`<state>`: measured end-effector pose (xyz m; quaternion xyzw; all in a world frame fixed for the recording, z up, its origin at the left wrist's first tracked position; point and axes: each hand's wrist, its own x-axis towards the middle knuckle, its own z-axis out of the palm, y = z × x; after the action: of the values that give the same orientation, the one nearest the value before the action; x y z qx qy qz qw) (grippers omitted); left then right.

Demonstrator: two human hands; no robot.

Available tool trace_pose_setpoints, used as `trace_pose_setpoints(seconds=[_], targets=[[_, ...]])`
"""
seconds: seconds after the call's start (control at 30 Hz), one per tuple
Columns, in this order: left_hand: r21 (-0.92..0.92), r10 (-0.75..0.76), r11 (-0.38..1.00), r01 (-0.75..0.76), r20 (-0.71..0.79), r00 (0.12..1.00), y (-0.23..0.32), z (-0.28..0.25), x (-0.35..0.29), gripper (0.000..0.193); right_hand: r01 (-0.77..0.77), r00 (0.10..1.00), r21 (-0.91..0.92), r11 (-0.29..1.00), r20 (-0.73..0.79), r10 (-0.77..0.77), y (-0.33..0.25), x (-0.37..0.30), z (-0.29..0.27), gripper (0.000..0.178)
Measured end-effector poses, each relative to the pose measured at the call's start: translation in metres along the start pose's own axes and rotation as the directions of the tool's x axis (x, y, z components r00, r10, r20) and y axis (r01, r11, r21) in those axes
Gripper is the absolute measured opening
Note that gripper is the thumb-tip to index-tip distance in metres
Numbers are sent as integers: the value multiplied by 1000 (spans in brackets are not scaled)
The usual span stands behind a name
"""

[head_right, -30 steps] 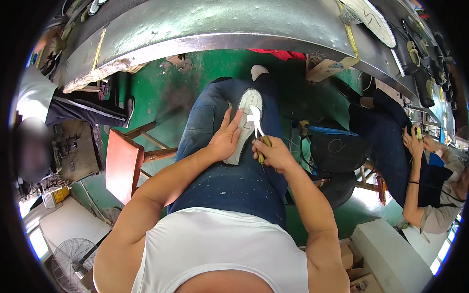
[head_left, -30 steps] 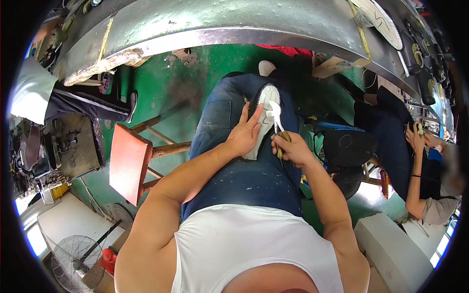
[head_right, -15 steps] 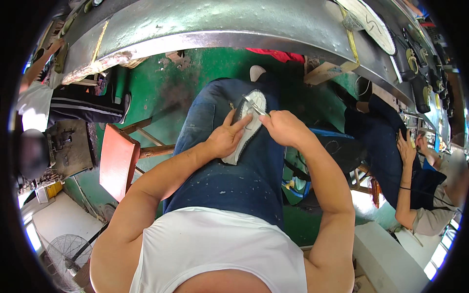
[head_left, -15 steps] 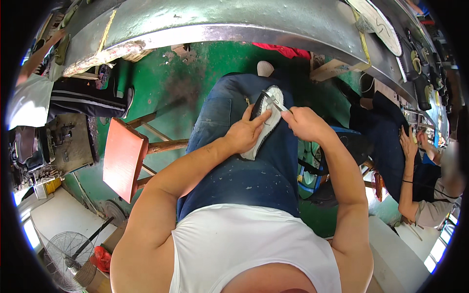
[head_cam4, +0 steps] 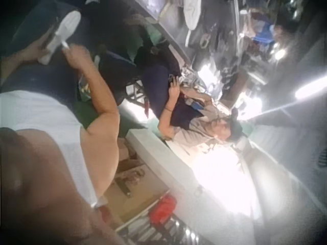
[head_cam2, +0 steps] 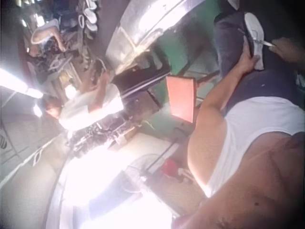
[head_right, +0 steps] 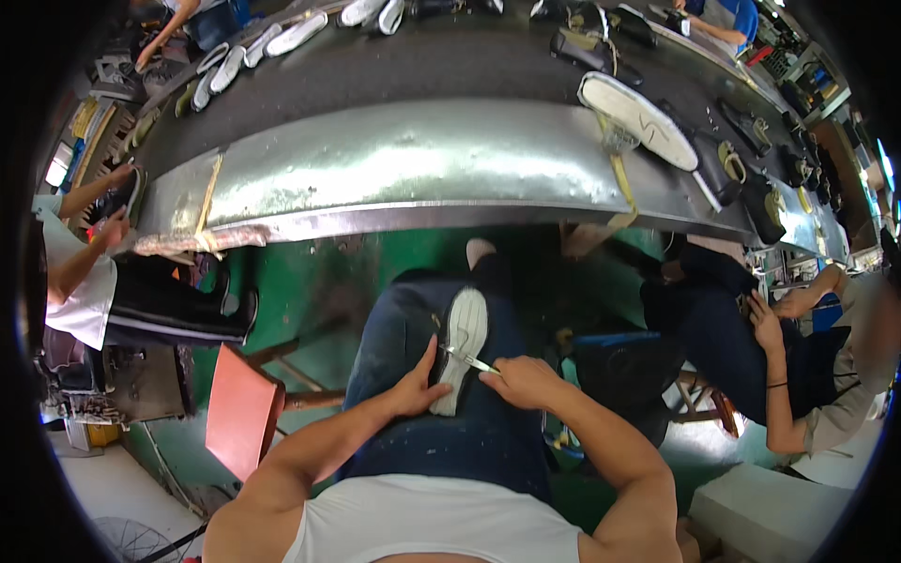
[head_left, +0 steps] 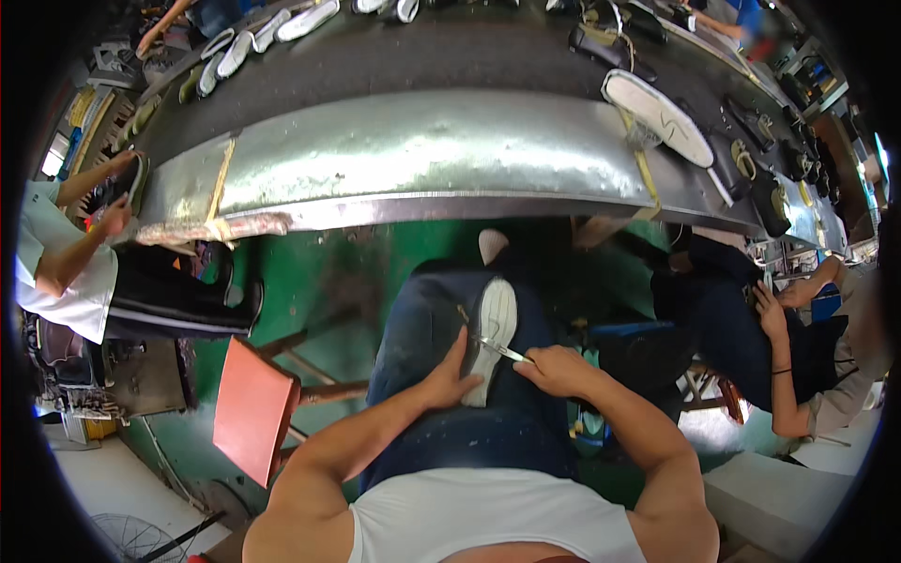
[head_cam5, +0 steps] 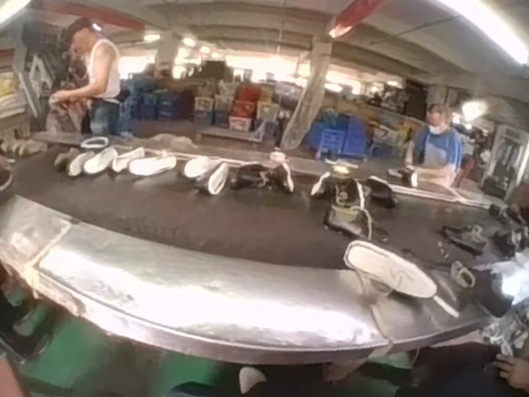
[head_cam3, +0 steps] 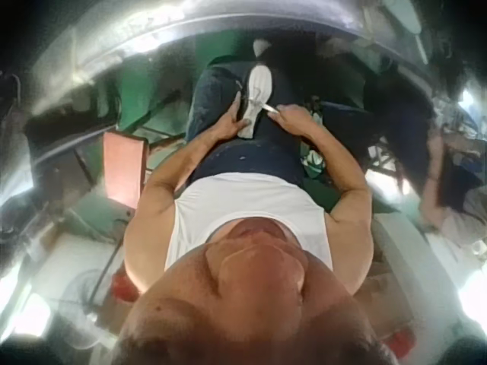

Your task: Pulling and securing shoe upper material onto a last using a manual pincer tool.

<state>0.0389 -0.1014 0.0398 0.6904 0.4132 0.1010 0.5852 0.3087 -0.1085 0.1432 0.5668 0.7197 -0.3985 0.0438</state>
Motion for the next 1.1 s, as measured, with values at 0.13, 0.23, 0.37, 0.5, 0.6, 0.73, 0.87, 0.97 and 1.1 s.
trace_pose_setpoints(seconds=[0.13, 0.23, 0.37, 0.5, 0.6, 0.73, 0.87, 0.97, 1.1], targets=[[-524, -95, 842, 126, 86, 992, 23, -40, -3, 90, -118, 993, 565, 817, 40, 115, 14, -11, -39, 36], [-815, -140, 552, 179, 121, 983, 75, -88, -33, 86, 163, 955, 615, 772, -295, 34, 12, -18, -86, 30], [-804, 93, 557, -209, -190, 977, 128, -166, -41, 87, 254, 929, 669, 698, -370, 17, 2, 1, -144, 27], [-593, 160, 660, -462, -489, 857, 185, -263, 5, 87, 173, 908, 598, 783, -405, 108, 5, 37, -188, 24], [-545, 56, 694, -471, -611, 790, 209, -341, 79, 74, 109, 870, 426, 898, -478, 121, 9, 70, -227, 27], [-254, 12, 918, -305, -751, 660, 190, -476, 173, 69, 45, 827, 211, 976, -556, 83, 8, 132, -290, 34], [548, 348, 457, 700, -835, 427, 185, -520, 256, 62, -18, 765, 90, 996, -640, 72, 35, 217, -367, 32], [710, 421, 23, 704, -646, 637, 123, -564, 281, 52, -35, 837, 216, 976, -527, 147, 26, 307, -420, 35], [832, 499, 133, 538, -526, 689, 101, -535, 309, 44, 45, 891, 438, 898, -424, 162, 17, 427, -483, 38]])
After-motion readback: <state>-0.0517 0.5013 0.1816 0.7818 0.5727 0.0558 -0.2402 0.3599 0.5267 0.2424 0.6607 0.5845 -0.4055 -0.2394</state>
